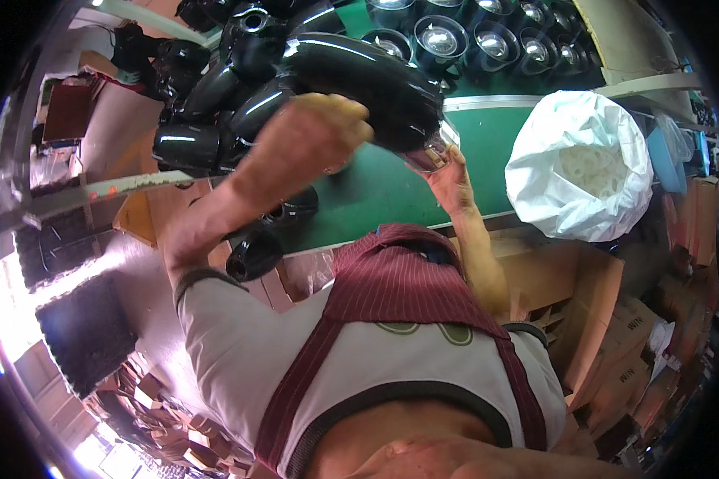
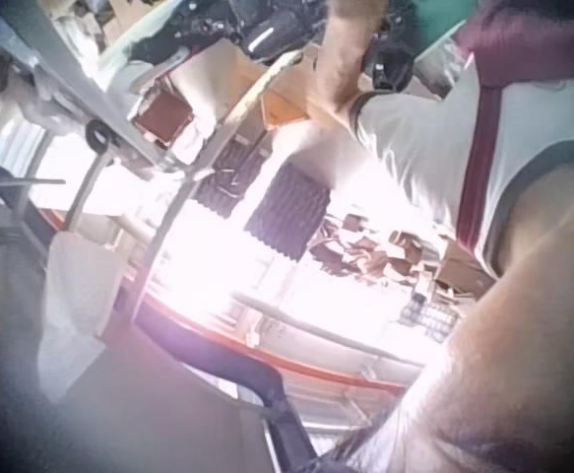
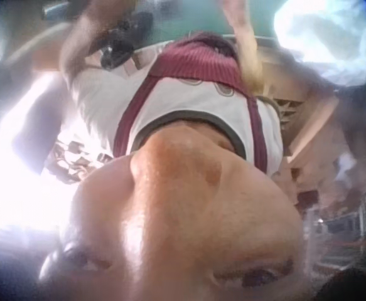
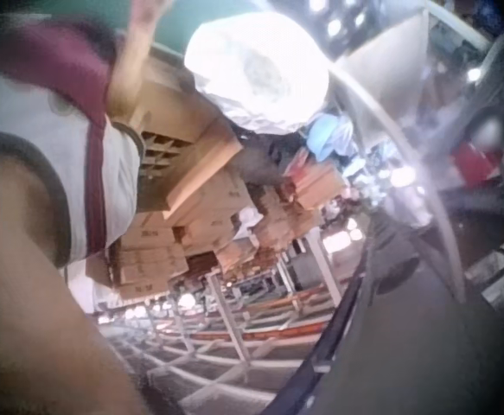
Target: The person assembles black mugs by inserting clear glass inserts and securing them with white plastic rings. They handle the mugs and inserts one at a time, placing the completed units on a green workbench.
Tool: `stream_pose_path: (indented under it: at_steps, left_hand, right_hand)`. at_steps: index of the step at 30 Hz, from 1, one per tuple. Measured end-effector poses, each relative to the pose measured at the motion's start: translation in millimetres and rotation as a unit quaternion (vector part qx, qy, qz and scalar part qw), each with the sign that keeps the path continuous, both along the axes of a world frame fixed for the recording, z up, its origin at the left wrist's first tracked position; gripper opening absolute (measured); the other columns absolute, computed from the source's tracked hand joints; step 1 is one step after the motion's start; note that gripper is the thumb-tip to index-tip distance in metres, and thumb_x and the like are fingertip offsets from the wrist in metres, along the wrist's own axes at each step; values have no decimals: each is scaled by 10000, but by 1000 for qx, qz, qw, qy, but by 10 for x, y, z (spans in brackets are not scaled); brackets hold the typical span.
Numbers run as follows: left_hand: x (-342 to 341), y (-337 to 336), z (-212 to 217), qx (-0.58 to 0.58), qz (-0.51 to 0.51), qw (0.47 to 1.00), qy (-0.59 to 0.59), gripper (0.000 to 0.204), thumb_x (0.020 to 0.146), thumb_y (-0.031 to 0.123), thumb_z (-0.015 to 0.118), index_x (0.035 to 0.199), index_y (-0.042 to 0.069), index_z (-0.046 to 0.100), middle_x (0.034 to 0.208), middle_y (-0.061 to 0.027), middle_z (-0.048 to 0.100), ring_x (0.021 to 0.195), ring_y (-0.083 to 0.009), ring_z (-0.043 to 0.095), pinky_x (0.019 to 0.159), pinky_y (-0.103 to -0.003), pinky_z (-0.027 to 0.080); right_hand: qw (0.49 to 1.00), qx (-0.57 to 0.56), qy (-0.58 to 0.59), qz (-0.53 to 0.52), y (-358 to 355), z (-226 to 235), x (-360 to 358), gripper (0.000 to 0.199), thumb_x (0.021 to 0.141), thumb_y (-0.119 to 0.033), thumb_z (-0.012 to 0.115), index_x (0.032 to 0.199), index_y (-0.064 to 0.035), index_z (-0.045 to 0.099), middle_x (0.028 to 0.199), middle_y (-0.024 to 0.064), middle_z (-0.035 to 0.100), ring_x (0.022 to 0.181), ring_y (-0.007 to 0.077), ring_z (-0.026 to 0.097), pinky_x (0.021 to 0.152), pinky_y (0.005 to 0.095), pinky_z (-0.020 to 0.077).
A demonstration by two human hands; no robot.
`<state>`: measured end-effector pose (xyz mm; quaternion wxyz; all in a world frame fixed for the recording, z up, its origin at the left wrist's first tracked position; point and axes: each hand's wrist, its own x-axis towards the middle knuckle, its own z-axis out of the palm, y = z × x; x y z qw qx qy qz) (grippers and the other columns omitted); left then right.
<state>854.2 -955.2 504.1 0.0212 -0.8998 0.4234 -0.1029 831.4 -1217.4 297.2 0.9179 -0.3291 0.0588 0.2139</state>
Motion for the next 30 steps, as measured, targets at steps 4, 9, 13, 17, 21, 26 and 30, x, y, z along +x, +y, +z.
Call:
stream_pose_path:
  at_steps: [4,9,13,17,21,26,30]
  left_hand:
    - [-511,-707,-114,170,-122,978,-12,80,762,173,671,772,137,600,795,6,508,769,-128,529,654,-288,391]
    - [-665,-1022,110,-73,-312,947,-25,335,715,220,716,1024,89,694,976,-26,599,1052,-173,577,937,-366,463]
    - [-704,-862,218,-391,-2,915,102,1108,580,421,943,1492,66,422,1456,-217,407,1350,-330,439,1152,-553,314]
    - [-804,-778,-70,-378,117,873,284,1317,586,314,981,1586,58,163,1456,-225,464,1322,-310,493,1124,-412,386]
    - [-806,-773,49,-406,4,867,288,1326,585,219,972,1593,54,126,1438,-201,500,1266,-314,546,1101,-418,416]
    - [-740,-753,199,-343,-126,876,315,1404,536,199,961,1588,38,45,1438,-240,488,1249,-406,557,1076,-453,452]
    - [-732,-717,243,-369,-95,865,326,1392,550,185,959,1587,70,39,1422,-244,500,1246,-407,559,1074,-456,453]
  right_hand:
    - [999,12,-35,1,29,-68,-453,771,903,-524,667,1496,-109,398,1512,80,457,1378,236,448,1149,434,374]
    - [999,-11,-51,-2,-196,90,-867,759,918,-525,639,1500,-106,389,1515,84,452,1383,240,441,1151,435,370]
    - [998,-17,-68,3,-332,142,-970,750,930,-526,617,1504,-104,382,1517,86,449,1388,243,435,1153,437,367]
    - [996,-26,-83,19,-452,198,-1077,741,942,-526,594,1507,-101,375,1520,89,445,1392,247,429,1155,438,364]
    - [995,-45,-86,20,-692,217,-1180,732,954,-527,572,1511,-98,368,1522,91,441,1396,250,423,1156,439,361]
    - [994,-60,-83,23,-701,196,-1218,721,969,-528,544,1516,-95,359,1525,95,436,1402,255,415,1158,440,357]
    - [993,-73,-86,23,-707,205,-1185,713,981,-529,521,1519,-93,352,1528,97,433,1406,258,410,1160,442,354]
